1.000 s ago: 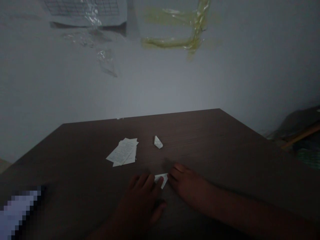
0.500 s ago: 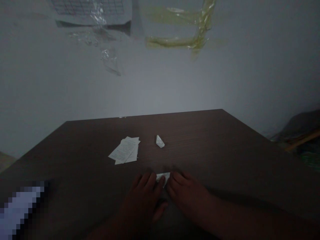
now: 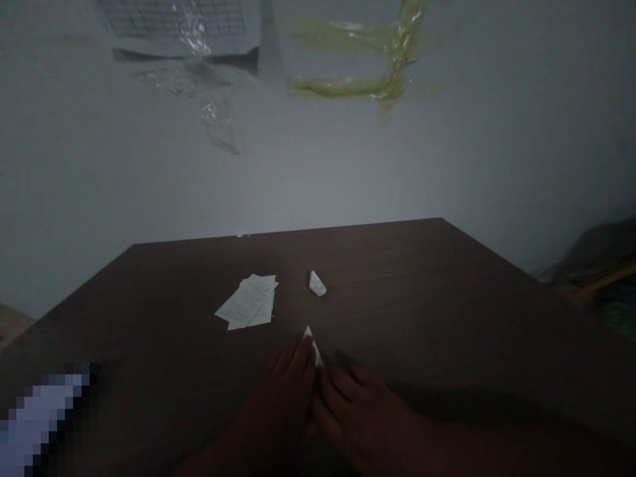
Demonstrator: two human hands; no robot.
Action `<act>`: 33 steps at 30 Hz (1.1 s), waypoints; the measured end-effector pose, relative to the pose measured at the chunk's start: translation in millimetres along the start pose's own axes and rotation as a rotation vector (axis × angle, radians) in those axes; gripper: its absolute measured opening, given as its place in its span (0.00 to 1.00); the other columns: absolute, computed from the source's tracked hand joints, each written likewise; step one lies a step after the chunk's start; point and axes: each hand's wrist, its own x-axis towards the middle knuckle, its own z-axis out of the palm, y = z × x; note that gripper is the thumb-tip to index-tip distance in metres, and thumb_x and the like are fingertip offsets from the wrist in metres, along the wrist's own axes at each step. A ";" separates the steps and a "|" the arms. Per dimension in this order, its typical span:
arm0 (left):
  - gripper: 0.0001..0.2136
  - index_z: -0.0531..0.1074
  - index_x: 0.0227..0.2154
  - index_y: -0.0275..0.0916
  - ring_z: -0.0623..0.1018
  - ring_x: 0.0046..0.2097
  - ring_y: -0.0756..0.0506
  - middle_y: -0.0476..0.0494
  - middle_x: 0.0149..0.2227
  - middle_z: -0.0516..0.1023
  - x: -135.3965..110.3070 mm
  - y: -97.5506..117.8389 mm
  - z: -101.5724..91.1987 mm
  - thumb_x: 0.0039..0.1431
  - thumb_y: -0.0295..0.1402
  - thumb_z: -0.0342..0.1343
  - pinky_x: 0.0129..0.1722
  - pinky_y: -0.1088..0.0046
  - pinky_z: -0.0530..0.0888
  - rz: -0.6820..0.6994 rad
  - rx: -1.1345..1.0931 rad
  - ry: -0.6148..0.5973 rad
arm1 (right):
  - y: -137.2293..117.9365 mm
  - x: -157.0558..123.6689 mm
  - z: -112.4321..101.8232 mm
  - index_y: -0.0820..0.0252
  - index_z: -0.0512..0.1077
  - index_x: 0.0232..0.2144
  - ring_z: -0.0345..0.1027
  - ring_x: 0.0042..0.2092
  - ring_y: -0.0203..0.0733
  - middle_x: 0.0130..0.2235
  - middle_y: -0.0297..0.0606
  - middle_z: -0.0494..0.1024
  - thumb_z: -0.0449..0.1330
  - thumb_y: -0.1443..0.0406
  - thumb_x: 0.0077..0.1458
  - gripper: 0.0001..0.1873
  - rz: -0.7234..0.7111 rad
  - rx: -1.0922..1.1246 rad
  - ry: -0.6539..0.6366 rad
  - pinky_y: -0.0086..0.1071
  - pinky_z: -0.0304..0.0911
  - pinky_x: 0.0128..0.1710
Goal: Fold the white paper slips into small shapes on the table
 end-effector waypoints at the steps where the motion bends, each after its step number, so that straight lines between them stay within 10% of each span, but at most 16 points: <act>1: 0.32 0.78 0.71 0.31 0.79 0.72 0.23 0.23 0.74 0.77 0.6 -2.0 1.1 0.62 0.27 0.63 0.72 0.50 0.79 0.006 -0.015 0.003 | -0.1 1.3 -3.6 0.65 0.77 0.66 0.79 0.60 0.59 0.62 0.55 0.86 0.61 0.58 0.76 0.24 -0.004 0.050 -0.017 0.50 0.76 0.58; 11: 0.34 0.71 0.73 0.36 0.78 0.74 0.34 0.32 0.73 0.79 3.9 -16.7 -6.2 0.63 0.25 0.62 0.74 0.58 0.77 0.100 -0.188 0.025 | 17.6 10.5 -31.3 0.60 0.76 0.65 0.73 0.69 0.61 0.66 0.49 0.84 0.65 0.67 0.70 0.23 0.076 0.421 -0.177 0.55 0.68 0.72; 20: 0.17 0.83 0.55 0.46 0.82 0.66 0.36 0.42 0.65 0.83 9.1 -19.0 -9.7 0.68 0.24 0.62 0.67 0.56 0.80 -0.056 -0.191 0.108 | 61.3 8.8 -8.6 0.56 0.77 0.49 0.76 0.51 0.51 0.45 0.43 0.84 0.58 0.73 0.69 0.12 0.295 0.583 0.185 0.48 0.75 0.57; 33: 0.28 0.75 0.62 0.46 0.82 0.64 0.35 0.40 0.63 0.81 9.4 -35.1 9.0 0.59 0.21 0.60 0.67 0.53 0.82 -0.116 -0.450 0.118 | 66.9 10.8 7.3 0.57 0.83 0.57 0.75 0.61 0.57 0.56 0.46 0.86 0.70 0.67 0.70 0.15 0.305 0.581 0.061 0.54 0.70 0.67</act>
